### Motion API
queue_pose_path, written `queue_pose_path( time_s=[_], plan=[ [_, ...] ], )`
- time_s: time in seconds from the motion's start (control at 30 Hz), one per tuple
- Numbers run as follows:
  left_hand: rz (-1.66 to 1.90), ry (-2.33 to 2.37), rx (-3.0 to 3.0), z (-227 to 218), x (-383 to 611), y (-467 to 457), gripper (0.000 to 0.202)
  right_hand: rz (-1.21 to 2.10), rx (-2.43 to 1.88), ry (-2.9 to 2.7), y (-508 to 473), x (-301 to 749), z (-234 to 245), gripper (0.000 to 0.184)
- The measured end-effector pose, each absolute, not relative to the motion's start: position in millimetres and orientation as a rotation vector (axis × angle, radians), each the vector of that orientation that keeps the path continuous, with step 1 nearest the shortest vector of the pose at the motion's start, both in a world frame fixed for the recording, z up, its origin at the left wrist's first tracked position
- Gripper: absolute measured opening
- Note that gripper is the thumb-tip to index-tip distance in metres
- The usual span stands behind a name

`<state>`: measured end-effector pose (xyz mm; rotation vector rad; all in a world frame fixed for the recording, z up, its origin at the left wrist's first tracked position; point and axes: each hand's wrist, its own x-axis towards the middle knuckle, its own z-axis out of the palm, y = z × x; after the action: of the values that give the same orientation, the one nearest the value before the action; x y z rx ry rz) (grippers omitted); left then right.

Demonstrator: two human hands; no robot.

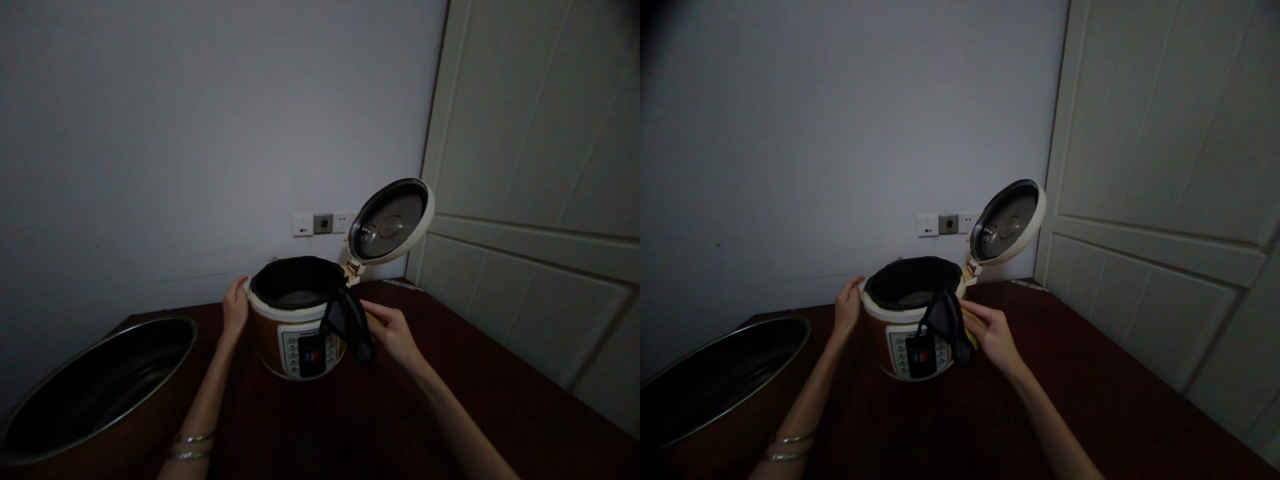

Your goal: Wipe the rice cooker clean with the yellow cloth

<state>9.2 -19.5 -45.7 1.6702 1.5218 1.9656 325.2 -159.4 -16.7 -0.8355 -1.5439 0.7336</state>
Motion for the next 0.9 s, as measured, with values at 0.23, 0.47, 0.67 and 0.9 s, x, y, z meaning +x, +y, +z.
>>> queue_pose_path(
  time_s=[0.23, 0.47, 0.67, 0.9],
  plan=[
    [1.952, 1.59, 1.532, -28.0, 10.9, -30.2, 0.034, 0.981, -0.788, -1.435, -167.1, 307.1, -24.1, 0.041],
    [1.998, 1.303, 1.702, 38.6, 43.1, -123.6, 0.033, 0.455, -0.733, -1.845, -181.6, 298.4, -34.8, 0.035],
    [1.116, 1.263, 2.07, 39.4, 83.0, -180.1, 0.036, 0.033, -0.53, -2.092, -199.5, 294.4, -41.2, 0.065],
    [0.827, 0.925, 2.055, 11.7, 87.2, -185.3, 0.039, -0.014, -0.477, -2.1, -207.0, 290.4, -55.8, 0.065]
  ],
)
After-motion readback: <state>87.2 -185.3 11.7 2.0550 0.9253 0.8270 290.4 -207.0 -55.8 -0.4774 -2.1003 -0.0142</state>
